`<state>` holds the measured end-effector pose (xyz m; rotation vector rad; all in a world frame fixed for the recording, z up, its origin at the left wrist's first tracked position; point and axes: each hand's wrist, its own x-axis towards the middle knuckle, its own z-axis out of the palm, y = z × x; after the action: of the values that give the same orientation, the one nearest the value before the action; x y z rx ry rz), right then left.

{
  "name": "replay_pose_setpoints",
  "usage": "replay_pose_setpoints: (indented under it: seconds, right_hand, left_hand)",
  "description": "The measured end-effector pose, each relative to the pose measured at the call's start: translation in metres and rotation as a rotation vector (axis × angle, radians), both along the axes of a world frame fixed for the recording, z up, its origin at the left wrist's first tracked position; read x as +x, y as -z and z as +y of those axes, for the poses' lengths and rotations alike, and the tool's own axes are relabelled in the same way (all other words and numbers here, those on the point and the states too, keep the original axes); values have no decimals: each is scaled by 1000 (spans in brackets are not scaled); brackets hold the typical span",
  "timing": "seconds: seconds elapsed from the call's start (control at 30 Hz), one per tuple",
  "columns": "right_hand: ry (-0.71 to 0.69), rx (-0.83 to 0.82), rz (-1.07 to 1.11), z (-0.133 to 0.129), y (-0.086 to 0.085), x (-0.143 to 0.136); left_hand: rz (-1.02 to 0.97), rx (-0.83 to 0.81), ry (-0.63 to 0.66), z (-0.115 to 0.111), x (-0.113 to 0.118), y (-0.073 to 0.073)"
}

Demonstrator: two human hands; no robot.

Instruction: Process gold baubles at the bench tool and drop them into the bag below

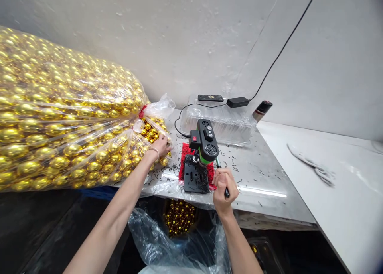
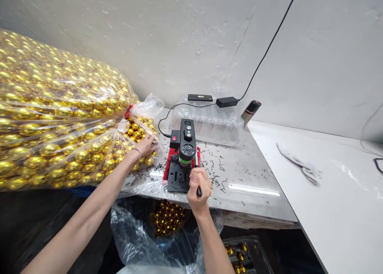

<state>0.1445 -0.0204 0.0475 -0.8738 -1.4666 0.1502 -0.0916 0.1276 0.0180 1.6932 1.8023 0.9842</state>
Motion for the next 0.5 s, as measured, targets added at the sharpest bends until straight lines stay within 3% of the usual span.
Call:
replay_pose_setpoints:
  seconds: [0.1,0.23,0.37,0.5]
  right_hand:
    - [-2,16,9,0,1,0]
    - [-18,34,-7,0,1,0]
    - [-14,38,-4,0,3,0]
    - [-6,39,3,1,6,-1]
  left_hand:
    - [144,-127,-19,3,8,3]
    - [276,-242,-144,8,18,1]
    - [302,-364,-201,13,20,-2]
    - [263,-384,-193,5,20,-2]
